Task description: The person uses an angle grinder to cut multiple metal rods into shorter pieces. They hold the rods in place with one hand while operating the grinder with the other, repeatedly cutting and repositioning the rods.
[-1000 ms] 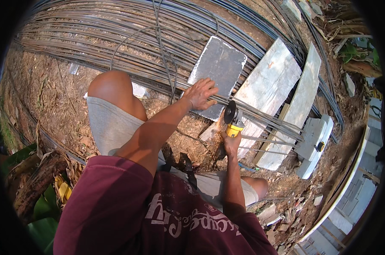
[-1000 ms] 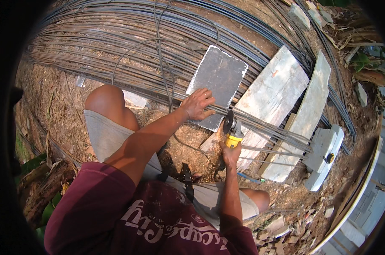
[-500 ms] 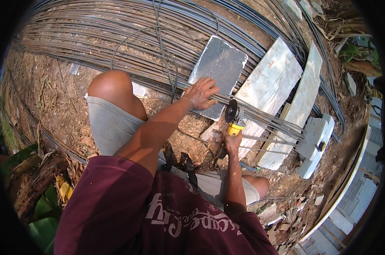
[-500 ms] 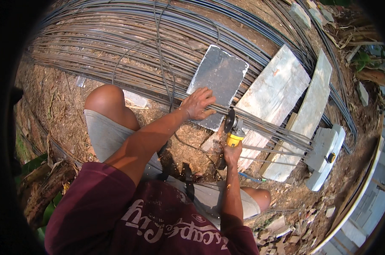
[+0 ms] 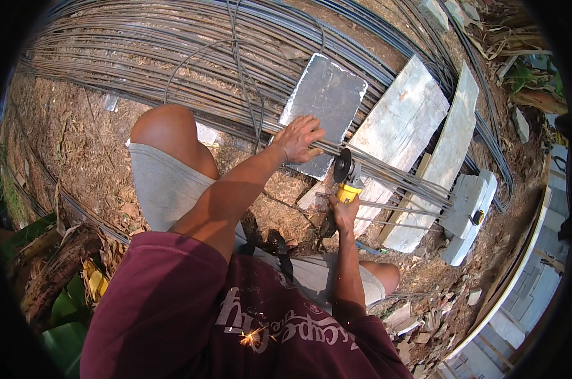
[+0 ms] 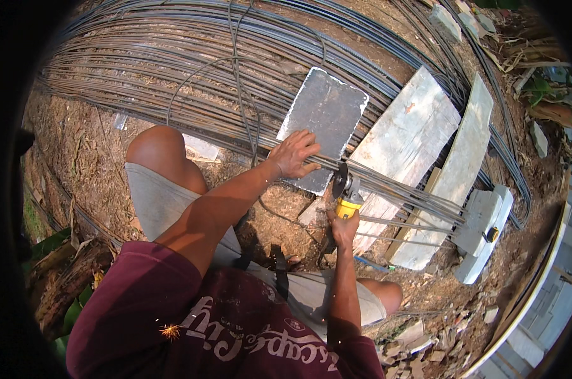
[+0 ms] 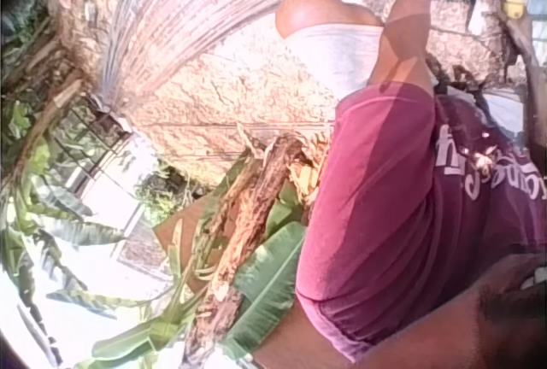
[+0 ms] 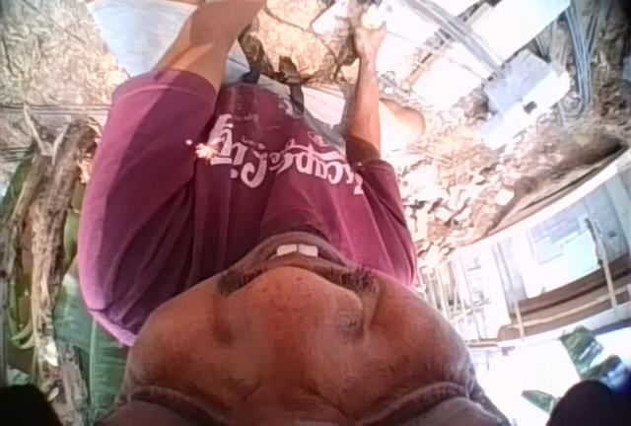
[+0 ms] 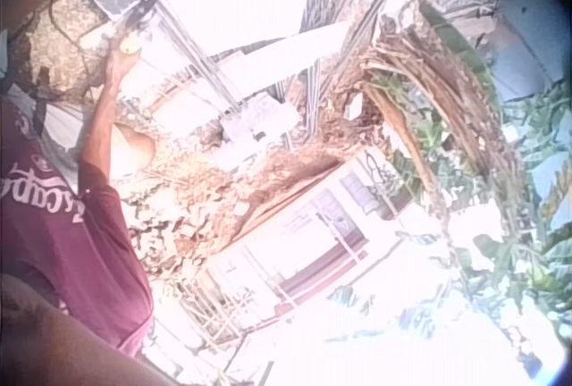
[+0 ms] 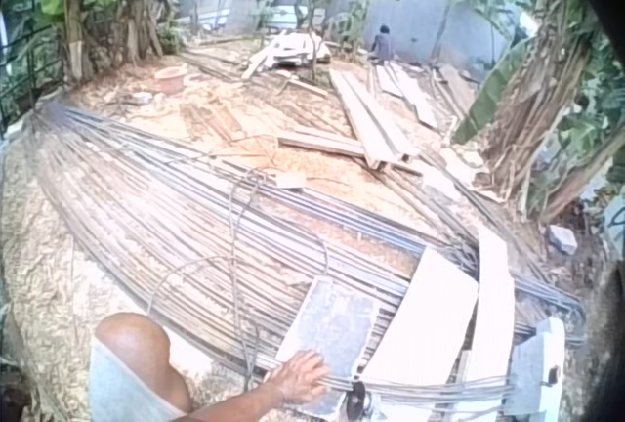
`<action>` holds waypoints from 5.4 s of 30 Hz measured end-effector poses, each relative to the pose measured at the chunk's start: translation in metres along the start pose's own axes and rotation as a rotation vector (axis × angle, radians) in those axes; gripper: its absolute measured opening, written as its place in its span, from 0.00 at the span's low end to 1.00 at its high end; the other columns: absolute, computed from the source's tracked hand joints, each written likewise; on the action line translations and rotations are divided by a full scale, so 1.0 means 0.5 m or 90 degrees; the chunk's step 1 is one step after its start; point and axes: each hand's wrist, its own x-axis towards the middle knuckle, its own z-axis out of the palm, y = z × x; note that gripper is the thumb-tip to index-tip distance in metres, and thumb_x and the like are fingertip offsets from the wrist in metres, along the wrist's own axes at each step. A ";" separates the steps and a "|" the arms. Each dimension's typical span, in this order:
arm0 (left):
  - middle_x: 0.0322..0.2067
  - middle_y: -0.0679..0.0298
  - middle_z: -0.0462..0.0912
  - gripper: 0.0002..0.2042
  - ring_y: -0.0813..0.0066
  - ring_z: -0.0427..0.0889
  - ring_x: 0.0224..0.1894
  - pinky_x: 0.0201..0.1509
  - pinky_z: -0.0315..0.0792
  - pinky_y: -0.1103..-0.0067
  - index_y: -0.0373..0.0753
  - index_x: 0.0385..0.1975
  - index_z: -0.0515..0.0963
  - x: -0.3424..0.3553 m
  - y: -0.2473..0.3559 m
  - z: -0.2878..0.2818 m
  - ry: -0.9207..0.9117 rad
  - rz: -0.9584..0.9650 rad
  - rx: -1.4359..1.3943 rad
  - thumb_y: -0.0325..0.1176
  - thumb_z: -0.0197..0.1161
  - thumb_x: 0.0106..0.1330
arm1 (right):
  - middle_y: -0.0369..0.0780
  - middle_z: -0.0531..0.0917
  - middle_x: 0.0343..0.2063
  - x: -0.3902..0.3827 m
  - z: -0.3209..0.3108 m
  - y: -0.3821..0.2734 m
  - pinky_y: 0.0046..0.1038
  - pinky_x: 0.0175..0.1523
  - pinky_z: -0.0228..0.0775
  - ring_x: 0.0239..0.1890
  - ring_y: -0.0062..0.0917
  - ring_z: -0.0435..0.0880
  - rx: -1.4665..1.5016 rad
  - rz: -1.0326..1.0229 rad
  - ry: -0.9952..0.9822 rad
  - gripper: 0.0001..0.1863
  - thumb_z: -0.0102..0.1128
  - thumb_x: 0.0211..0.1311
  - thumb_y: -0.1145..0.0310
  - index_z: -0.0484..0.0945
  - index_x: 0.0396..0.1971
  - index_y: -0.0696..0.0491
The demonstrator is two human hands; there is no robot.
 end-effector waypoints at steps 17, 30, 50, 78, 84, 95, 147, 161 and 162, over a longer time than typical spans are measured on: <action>0.49 0.52 0.75 0.22 0.47 0.74 0.60 0.68 0.70 0.55 0.39 0.48 0.78 0.000 0.002 -0.003 -0.029 -0.017 -0.005 0.51 0.73 0.67 | 0.37 0.85 0.33 -0.005 0.000 -0.014 0.29 0.36 0.79 0.30 0.23 0.84 0.004 0.008 -0.002 0.23 0.77 0.54 0.75 0.78 0.48 0.58; 0.50 0.52 0.75 0.22 0.48 0.73 0.61 0.70 0.69 0.55 0.40 0.47 0.78 0.003 0.006 -0.010 -0.045 -0.027 -0.008 0.51 0.72 0.67 | 0.36 0.83 0.31 0.006 0.001 0.019 0.26 0.31 0.76 0.27 0.22 0.82 -0.033 -0.061 0.016 0.23 0.75 0.54 0.78 0.76 0.50 0.57; 0.51 0.51 0.76 0.22 0.45 0.73 0.63 0.71 0.68 0.53 0.40 0.48 0.78 -0.003 -0.002 0.009 0.022 0.000 0.025 0.51 0.73 0.67 | 0.36 0.84 0.31 -0.009 -0.006 0.018 0.27 0.30 0.77 0.26 0.22 0.83 -0.031 0.022 -0.010 0.24 0.76 0.53 0.78 0.76 0.50 0.58; 0.51 0.51 0.76 0.23 0.45 0.74 0.63 0.70 0.69 0.53 0.40 0.48 0.78 0.001 0.006 0.000 -0.012 -0.025 -0.005 0.51 0.74 0.66 | 0.39 0.85 0.32 -0.004 -0.008 -0.018 0.29 0.31 0.78 0.27 0.24 0.84 0.015 0.046 -0.017 0.25 0.78 0.53 0.76 0.77 0.50 0.59; 0.48 0.52 0.76 0.22 0.47 0.75 0.59 0.67 0.71 0.55 0.39 0.46 0.79 0.001 0.005 -0.005 -0.022 -0.025 -0.015 0.50 0.74 0.65 | 0.38 0.86 0.32 0.000 -0.004 -0.015 0.29 0.31 0.78 0.27 0.24 0.84 -0.002 0.017 -0.002 0.25 0.78 0.53 0.76 0.77 0.50 0.58; 0.48 0.53 0.75 0.23 0.48 0.75 0.59 0.67 0.71 0.55 0.39 0.48 0.78 0.001 0.002 0.001 -0.007 -0.007 0.012 0.51 0.74 0.66 | 0.38 0.86 0.34 0.006 -0.003 -0.011 0.30 0.34 0.79 0.29 0.25 0.85 -0.003 0.001 -0.001 0.27 0.79 0.52 0.77 0.77 0.53 0.59; 0.51 0.53 0.75 0.22 0.48 0.72 0.65 0.74 0.65 0.55 0.42 0.51 0.78 0.006 0.005 -0.006 -0.066 -0.055 -0.008 0.51 0.72 0.67 | 0.41 0.84 0.29 -0.006 -0.100 -0.116 0.32 0.33 0.84 0.26 0.31 0.87 0.329 0.062 0.043 0.15 0.68 0.60 0.81 0.75 0.45 0.60; 0.45 0.53 0.75 0.25 0.49 0.76 0.55 0.63 0.71 0.57 0.38 0.42 0.77 0.024 0.015 -0.023 -0.057 -0.008 0.006 0.52 0.79 0.62 | 0.39 0.85 0.31 -0.201 -0.350 -0.258 0.39 0.39 0.85 0.30 0.30 0.86 0.720 0.028 0.143 0.11 0.68 0.61 0.74 0.78 0.43 0.54; 0.46 0.53 0.75 0.25 0.49 0.76 0.56 0.63 0.71 0.57 0.38 0.43 0.77 0.025 0.015 -0.025 -0.060 -0.004 0.006 0.52 0.79 0.62 | 0.39 0.85 0.31 -0.216 -0.353 -0.247 0.39 0.39 0.85 0.30 0.30 0.86 0.732 0.028 0.157 0.11 0.68 0.61 0.74 0.78 0.43 0.53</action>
